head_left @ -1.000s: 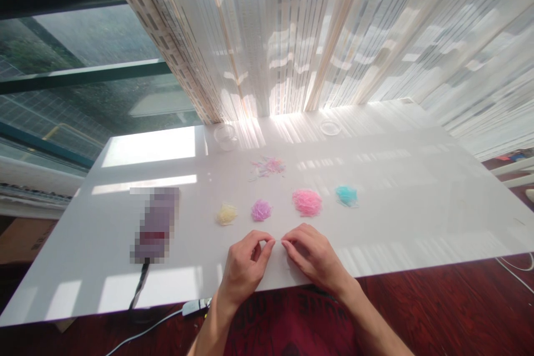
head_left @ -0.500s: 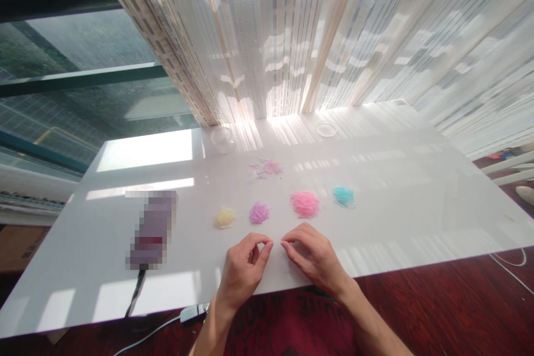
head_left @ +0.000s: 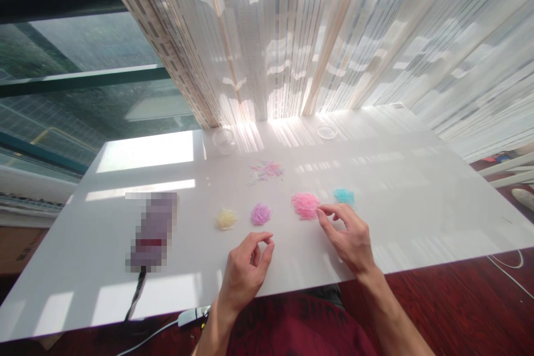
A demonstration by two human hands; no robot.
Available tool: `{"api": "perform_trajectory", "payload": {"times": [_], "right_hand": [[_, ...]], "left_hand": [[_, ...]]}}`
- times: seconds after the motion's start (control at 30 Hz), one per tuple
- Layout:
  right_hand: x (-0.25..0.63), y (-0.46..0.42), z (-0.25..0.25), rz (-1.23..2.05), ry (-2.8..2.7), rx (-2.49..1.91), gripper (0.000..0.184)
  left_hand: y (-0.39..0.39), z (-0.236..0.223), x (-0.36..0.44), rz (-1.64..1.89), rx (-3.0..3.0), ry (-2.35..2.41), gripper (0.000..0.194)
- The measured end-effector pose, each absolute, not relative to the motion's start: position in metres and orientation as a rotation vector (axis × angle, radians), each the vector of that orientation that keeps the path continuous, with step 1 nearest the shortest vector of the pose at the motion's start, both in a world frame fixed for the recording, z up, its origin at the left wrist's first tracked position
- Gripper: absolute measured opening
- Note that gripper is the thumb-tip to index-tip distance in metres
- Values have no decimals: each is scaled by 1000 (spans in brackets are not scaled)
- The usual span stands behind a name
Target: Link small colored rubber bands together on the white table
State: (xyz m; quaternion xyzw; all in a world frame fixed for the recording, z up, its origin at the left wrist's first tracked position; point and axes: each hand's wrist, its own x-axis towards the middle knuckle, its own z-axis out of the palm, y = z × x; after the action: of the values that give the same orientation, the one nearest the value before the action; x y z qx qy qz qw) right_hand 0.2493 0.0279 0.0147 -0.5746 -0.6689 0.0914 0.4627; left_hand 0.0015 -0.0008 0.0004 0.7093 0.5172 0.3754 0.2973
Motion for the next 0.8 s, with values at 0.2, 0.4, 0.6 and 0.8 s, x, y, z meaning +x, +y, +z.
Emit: {"api": "perform_trajectory", "payload": {"times": [0.2, 0.4, 0.6, 0.8], "right_hand": [[260, 42, 7, 258, -1733, -1386, 18], [258, 42, 2, 276, -1688, -1445, 21], [258, 31, 6, 244, -1644, -1428, 14], [255, 23, 3, 283, -1642, -1441, 14]], "left_hand": [[-1, 1, 1, 1012, 1886, 1378, 13], [-2, 2, 2, 1015, 1881, 1366, 14], [-2, 4, 1, 1017, 1864, 1344, 13], [0, 6, 0, 984, 1850, 1327, 12]]}}
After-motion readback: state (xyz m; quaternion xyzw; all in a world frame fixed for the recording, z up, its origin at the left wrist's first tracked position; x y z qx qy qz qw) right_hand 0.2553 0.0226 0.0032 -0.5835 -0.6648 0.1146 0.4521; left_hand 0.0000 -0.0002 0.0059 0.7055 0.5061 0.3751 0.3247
